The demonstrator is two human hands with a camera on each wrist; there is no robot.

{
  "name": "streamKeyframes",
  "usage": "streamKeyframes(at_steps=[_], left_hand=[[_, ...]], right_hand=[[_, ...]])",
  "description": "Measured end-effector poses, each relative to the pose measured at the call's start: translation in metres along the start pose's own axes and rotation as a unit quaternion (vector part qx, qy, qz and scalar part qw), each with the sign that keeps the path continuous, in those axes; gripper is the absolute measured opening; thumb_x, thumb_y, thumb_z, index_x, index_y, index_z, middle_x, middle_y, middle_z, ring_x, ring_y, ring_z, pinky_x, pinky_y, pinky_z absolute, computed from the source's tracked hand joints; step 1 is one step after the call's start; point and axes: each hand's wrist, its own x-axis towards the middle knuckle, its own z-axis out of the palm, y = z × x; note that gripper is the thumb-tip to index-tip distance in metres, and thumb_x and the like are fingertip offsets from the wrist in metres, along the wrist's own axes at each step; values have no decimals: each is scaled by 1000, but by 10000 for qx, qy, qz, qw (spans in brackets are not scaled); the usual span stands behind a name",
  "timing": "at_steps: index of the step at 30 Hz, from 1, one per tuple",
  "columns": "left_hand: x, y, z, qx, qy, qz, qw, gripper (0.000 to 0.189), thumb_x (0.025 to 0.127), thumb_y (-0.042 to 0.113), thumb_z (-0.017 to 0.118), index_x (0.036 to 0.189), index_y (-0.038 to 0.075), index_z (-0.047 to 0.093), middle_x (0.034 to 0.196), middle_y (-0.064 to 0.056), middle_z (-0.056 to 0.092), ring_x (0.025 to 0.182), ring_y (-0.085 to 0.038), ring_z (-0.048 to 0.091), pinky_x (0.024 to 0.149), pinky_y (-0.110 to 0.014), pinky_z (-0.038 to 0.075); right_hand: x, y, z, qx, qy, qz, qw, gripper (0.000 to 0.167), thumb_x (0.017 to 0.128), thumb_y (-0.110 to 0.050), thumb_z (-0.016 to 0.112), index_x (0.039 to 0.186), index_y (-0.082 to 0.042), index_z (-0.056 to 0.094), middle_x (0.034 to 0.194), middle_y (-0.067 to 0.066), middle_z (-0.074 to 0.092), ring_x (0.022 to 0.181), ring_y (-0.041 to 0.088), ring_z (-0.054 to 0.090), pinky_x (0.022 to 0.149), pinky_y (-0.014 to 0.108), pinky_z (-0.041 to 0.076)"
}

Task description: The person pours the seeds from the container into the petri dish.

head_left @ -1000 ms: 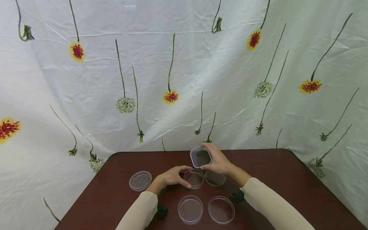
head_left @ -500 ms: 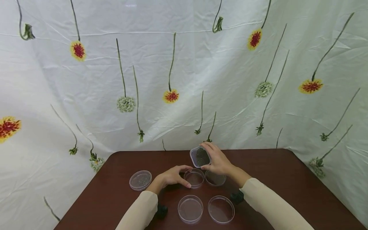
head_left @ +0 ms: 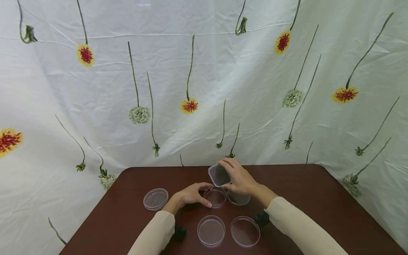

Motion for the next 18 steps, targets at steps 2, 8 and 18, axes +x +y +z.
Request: streamKeyframes(at_steps=[2, 8, 18], left_hand=[[0, 0, 0, 5, -9, 9, 10000, 76, 80, 15, 92, 147, 8, 57, 140, -9, 59, 134, -33, 49, 112, -56, 35], [1, 0, -1, 3, 0, -11, 10000, 77, 80, 16, 92, 147, 8, 56, 140, -8, 59, 134, -33, 49, 112, -55, 35], [2, -2, -1, -22, 16, -28, 10000, 77, 79, 16, 93, 147, 8, 57, 139, -8, 60, 133, -33, 50, 112, -56, 35]], right_hand=[[0, 0, 0, -30, -6, -50, 10000, 93, 75, -23, 97, 152, -7, 46, 151, 13, 44, 141, 34, 40, 105, 51, 45], [0, 0, 1, -154, 70, -225, 9996, 93, 74, -22, 97, 150, -6, 47, 149, 14, 45, 140, 35, 41, 106, 51, 44], [-1, -1, -1, -335, 64, -340, 9988, 91, 75, -22, 96, 150, -7, 46, 150, 15, 46, 144, 36, 38, 111, 51, 40]])
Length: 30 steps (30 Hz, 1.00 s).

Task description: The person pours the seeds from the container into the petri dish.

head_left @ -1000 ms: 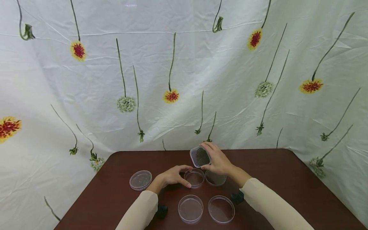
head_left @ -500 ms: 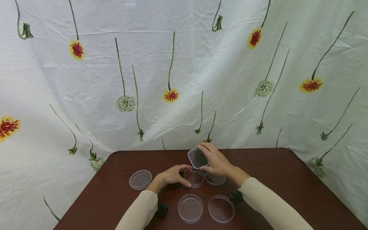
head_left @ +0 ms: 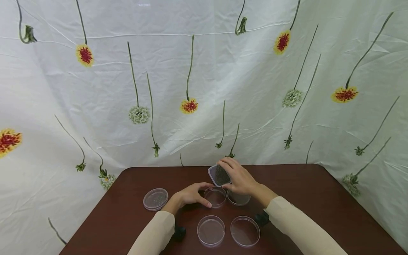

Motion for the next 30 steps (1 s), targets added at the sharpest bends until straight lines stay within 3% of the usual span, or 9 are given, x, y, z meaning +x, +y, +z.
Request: streamKeyframes(at_steps=[30], left_hand=[[1, 0, 0, -16, -4, -6, 10000, 78, 80, 17, 92, 148, 7, 55, 141, -9, 59, 135, -34, 49, 112, -56, 35]], right_hand=[[0, 0, 4, -151, -9, -199, 9997, 89, 75, -23, 96, 149, -6, 49, 148, 14, 48, 144, 39, 38, 112, 51, 38]])
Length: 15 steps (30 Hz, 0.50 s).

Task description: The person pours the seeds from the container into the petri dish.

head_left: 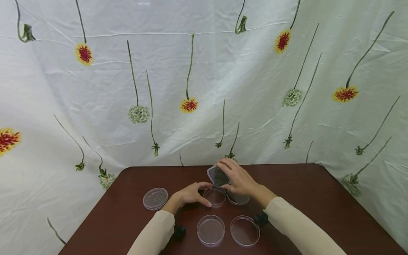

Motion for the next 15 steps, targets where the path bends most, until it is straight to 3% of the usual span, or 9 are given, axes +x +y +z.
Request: streamKeyframes(at_steps=[15], left_hand=[[0, 0, 0, 42, 12, -18, 10000, 78, 80, 16, 92, 148, 8, 55, 142, -9, 59, 134, -33, 50, 112, -55, 35]], right_hand=[[0, 2, 1, -171, -105, -18, 9998, 89, 77, -26, 95, 149, -7, 48, 149, 14, 46, 144, 38, 38, 113, 50, 38]])
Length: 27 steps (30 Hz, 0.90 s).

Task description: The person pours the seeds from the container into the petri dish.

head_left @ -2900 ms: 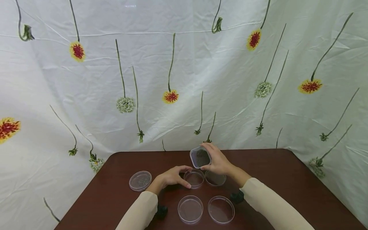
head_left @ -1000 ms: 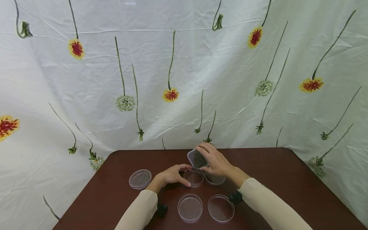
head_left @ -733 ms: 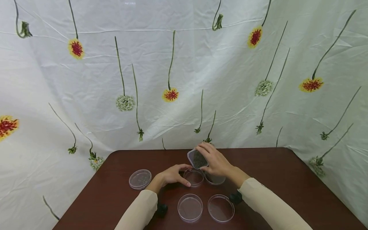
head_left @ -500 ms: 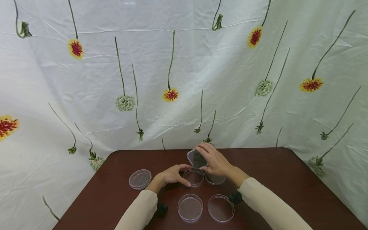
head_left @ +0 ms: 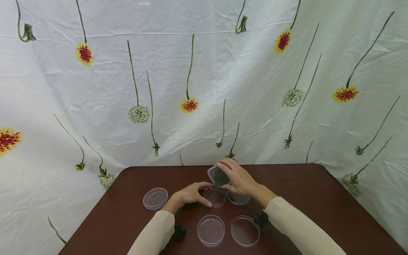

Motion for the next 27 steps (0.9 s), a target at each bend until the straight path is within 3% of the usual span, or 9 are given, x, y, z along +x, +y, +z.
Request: streamKeyframes(at_steps=[18, 27], left_hand=[[-2, 4, -1, 20, -20, -69, 10000, 78, 80, 16, 92, 148, 10, 56, 143, -10, 58, 135, -34, 49, 112, -57, 34], [-2, 6, 0, -11, 0, -101, 9999, 77, 80, 15, 92, 148, 10, 56, 143, -10, 57, 136, -35, 48, 112, -57, 35]], right_hand=[[-3, 4, 2, 75, 108, -81, 9999, 90, 75, -24, 96, 149, -6, 48, 148, 15, 47, 143, 37, 38, 112, 51, 39], [-4, 3, 3, 155, -7, 222, 9996, 91, 76, -24, 96, 150, -5, 47, 150, 17, 46, 142, 37, 39, 109, 51, 41]])
